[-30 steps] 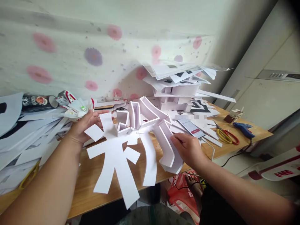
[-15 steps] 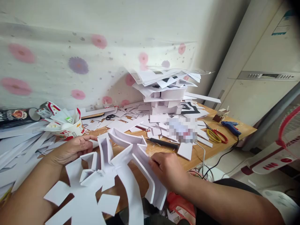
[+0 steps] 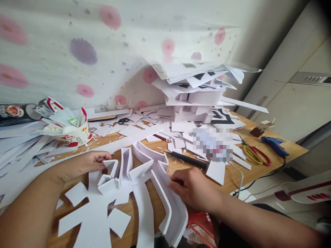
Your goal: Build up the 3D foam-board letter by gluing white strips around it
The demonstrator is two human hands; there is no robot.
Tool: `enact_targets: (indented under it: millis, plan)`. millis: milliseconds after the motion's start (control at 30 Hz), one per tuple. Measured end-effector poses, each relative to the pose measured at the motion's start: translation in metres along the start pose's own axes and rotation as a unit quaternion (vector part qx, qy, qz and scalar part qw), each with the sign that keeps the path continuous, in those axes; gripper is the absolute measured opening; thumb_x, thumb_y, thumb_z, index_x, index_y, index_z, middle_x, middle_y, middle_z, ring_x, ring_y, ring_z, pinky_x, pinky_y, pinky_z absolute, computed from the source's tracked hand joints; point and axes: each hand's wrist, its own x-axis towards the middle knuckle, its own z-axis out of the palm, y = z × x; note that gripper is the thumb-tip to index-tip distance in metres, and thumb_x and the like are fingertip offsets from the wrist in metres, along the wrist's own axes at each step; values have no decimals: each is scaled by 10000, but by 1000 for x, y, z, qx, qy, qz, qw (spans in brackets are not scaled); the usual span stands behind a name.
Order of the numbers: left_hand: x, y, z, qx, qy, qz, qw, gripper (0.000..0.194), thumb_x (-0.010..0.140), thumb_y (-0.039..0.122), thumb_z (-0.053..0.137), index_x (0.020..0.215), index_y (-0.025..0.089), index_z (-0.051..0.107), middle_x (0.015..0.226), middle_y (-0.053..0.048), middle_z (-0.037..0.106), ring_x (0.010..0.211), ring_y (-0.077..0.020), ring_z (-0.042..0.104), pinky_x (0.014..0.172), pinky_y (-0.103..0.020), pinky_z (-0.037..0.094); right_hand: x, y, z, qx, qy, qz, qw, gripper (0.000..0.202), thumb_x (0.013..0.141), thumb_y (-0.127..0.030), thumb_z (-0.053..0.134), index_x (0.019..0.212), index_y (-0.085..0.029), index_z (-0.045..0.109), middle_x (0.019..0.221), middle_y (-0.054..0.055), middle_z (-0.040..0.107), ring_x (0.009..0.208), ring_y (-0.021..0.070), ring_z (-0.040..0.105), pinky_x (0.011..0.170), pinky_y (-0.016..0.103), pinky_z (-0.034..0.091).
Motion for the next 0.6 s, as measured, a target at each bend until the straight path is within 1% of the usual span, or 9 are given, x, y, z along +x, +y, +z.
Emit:
enact_targets:
  millis: [67,133,167,200,267,333,433,533,600]
  plan:
    - [6,-3,0,-26,-56,-5,998,435,643,504,739,935,192,657,920,-37,711,861,-259,659,757,-314,519,5,14,-10,-11,25,-36,999,274,932,-317,479,746,-187,633,678,-2,618,598,114,501,562,226,351]
    - [11,-8,0,-46,-57,-15,997,463,697,511,712,1016,191,612,977,-49,705,866,-246,656,736,-310,513,13,31,-21,-80,81,-58,992,240,939,-300,479,901,-172,679,840,51,670,757,165,580,695,263,421]
    - [13,-10,1,-53,-52,-19,997,476,712,514,703,1044,191,595,978,-52,702,850,-240,655,708,-303,509,17,39,-27,-131,91,-61,985,230,928,-298,503,970,-165,685,929,78,678,862,203,595,771,295,433]
    - [15,-12,2,-59,-46,-21,997,486,713,516,702,1055,189,587,962,-51,701,829,-233,653,681,-294,503,21,47,-31,-179,85,-56,979,243,914,-305,531,1039,-162,682,1017,100,674,959,240,589,831,328,432]
    - [18,-12,6,-67,-35,-16,997,485,697,516,713,1034,186,599,929,-47,699,809,-224,649,655,-278,491,27,58,-35,-242,48,-30,969,309,886,-331,576,1131,-167,667,1115,126,655,1046,294,570,863,372,431]
    - [21,-10,12,-69,-23,-6,997,456,689,514,717,992,187,622,924,-45,701,821,-221,647,667,-270,485,32,64,-36,-257,18,-5,966,331,865,-335,597,1145,-174,668,1098,135,662,1012,310,588,818,377,438]
    - [23,-4,19,-63,7,1,998,404,705,511,696,945,191,642,896,-37,702,822,-213,640,683,-264,473,38,68,-35,-241,5,17,970,230,855,-284,575,1013,-189,713,965,114,694,889,282,620,727,339,420]
    - [25,2,23,-61,39,4,997,411,680,506,697,930,185,640,874,-38,705,804,-209,637,668,-259,463,42,71,-41,-209,12,58,976,186,850,-256,538,834,-204,716,810,79,696,736,235,617,620,299,369]
    - [26,4,26,-63,57,5,996,442,641,501,708,932,177,632,869,-48,710,794,-215,643,654,-263,466,43,73,-49,-175,32,88,980,185,844,-270,531,777,-202,689,714,60,673,656,211,597,569,285,339]
